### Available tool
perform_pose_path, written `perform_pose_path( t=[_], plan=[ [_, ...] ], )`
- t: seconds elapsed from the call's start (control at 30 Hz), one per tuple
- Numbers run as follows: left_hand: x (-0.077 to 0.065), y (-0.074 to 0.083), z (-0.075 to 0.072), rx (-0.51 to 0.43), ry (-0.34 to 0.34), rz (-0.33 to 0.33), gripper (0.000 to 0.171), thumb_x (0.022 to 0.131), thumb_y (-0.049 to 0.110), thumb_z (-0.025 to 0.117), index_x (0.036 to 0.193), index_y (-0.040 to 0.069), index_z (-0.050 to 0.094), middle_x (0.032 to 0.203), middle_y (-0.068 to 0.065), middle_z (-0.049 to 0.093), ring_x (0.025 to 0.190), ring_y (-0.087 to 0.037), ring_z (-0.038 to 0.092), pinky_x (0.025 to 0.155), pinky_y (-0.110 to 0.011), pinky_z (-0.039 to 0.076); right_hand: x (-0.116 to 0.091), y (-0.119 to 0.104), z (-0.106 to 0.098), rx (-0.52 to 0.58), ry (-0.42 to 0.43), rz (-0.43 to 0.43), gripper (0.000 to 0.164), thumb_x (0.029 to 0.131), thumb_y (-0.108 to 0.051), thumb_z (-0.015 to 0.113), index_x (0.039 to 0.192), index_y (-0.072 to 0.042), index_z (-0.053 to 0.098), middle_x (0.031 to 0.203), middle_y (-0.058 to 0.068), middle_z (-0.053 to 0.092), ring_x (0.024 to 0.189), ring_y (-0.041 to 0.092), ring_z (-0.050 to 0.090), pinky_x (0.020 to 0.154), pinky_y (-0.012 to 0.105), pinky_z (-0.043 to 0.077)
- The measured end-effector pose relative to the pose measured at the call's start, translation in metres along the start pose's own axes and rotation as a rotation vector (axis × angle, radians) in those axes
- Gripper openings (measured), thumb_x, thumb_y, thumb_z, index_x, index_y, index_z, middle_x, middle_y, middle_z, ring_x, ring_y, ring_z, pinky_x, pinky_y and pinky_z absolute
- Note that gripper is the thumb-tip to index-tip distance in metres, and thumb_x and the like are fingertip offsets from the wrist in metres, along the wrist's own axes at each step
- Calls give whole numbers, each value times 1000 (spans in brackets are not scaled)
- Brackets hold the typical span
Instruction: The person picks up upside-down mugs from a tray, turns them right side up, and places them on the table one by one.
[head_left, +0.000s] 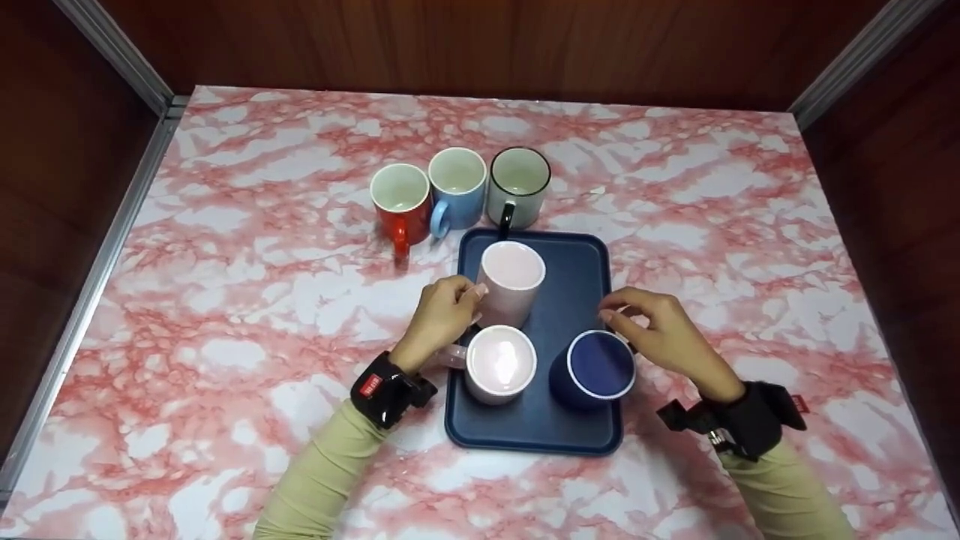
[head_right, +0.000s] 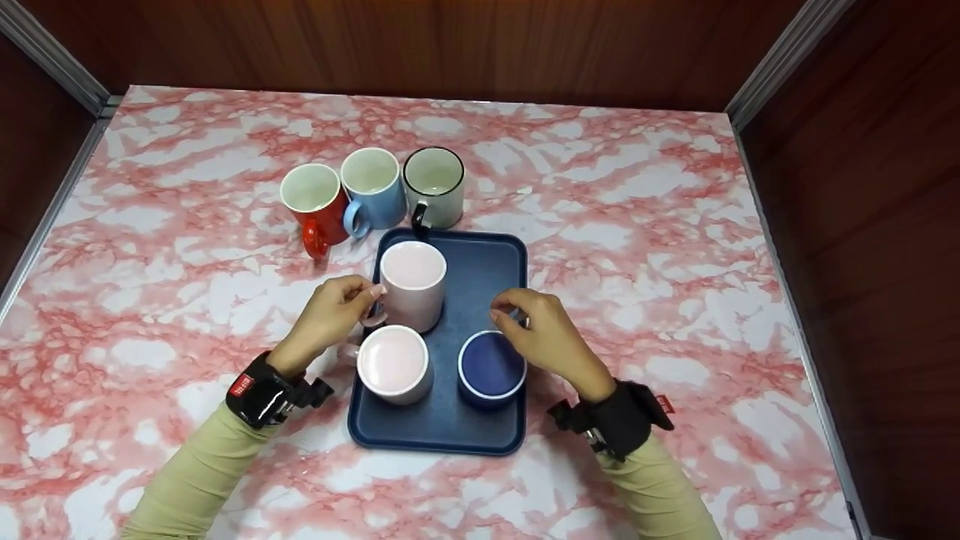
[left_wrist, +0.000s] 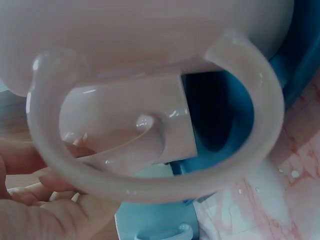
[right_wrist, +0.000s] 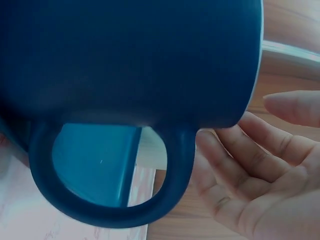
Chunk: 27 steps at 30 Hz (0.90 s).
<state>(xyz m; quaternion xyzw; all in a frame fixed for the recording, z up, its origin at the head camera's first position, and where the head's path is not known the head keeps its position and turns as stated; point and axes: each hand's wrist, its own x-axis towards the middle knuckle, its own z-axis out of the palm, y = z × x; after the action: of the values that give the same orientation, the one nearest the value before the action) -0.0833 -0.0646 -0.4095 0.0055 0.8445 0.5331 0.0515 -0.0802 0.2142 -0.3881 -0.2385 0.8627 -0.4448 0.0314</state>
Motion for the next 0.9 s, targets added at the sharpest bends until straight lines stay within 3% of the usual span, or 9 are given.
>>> perform_pose_path(
  t=[0.17, 0.33, 0.5, 0.63, 0.73, 0.77, 0.9],
  plan=[
    [1, 4, -1, -64, 15, -40, 23, 92, 15, 55, 77, -2, 62, 65, -8, 58, 62, -19, 60, 60, -22, 50, -1, -8, 1, 53, 31, 58, 9, 86, -1, 60, 92, -2, 66, 82, 4, 66, 72, 13, 61, 44, 23, 46],
    [2, 12, -5, -134, 59, -41, 22, 90, 14, 56, 76, -3, 61, 61, -6, 56, 59, -16, 58, 58, -20, 49, -3, -16, 3, 164, 43, 83, 11, 88, 2, 56, 93, 1, 65, 82, 8, 67, 70, 10, 60, 42, 21, 42],
    [1, 24, -10, -166, 110, 12, 22, 89, 12, 57, 74, -3, 61, 62, -10, 59, 56, -13, 55, 54, -18, 45, -4, -25, 3, 312, 22, 26, 10, 87, 5, 55, 92, 10, 62, 82, 19, 65, 77, 19, 64, 60, 19, 47],
    [-3, 35, -14, -174, 138, 64, 21, 89, 11, 57, 76, -4, 63, 64, -14, 61, 57, -16, 56, 52, -19, 42, -5, -31, 4, 355, -6, 4, 10, 87, 5, 55, 92, 11, 61, 83, 19, 64, 79, 21, 64, 72, 24, 50],
    [-7, 42, -15, -197, 135, 72, 21, 90, 11, 57, 77, -5, 62, 61, -12, 58, 56, -17, 54, 51, -21, 40, -5, -36, 5, 363, -32, 19, 11, 88, 2, 56, 93, 10, 62, 84, 17, 64, 79, 23, 64, 72, 28, 50],
    [-2, 34, -12, -226, 129, 86, 22, 90, 14, 57, 77, -2, 62, 60, -9, 57, 56, -16, 53, 51, -21, 39, -5, -37, 6, 365, -41, 30, 12, 88, 1, 56, 94, 10, 62, 84, 17, 64, 80, 23, 64, 72, 28, 51],
    [-8, 43, -11, -330, 82, 81, 22, 92, 11, 54, 78, -5, 61, 58, -3, 49, 53, -10, 45, 51, -21, 37, -5, -41, 10, 398, -69, 53, 14, 89, 0, 55, 95, 11, 61, 85, 20, 64, 81, 22, 64, 74, 29, 51]
  ],
)
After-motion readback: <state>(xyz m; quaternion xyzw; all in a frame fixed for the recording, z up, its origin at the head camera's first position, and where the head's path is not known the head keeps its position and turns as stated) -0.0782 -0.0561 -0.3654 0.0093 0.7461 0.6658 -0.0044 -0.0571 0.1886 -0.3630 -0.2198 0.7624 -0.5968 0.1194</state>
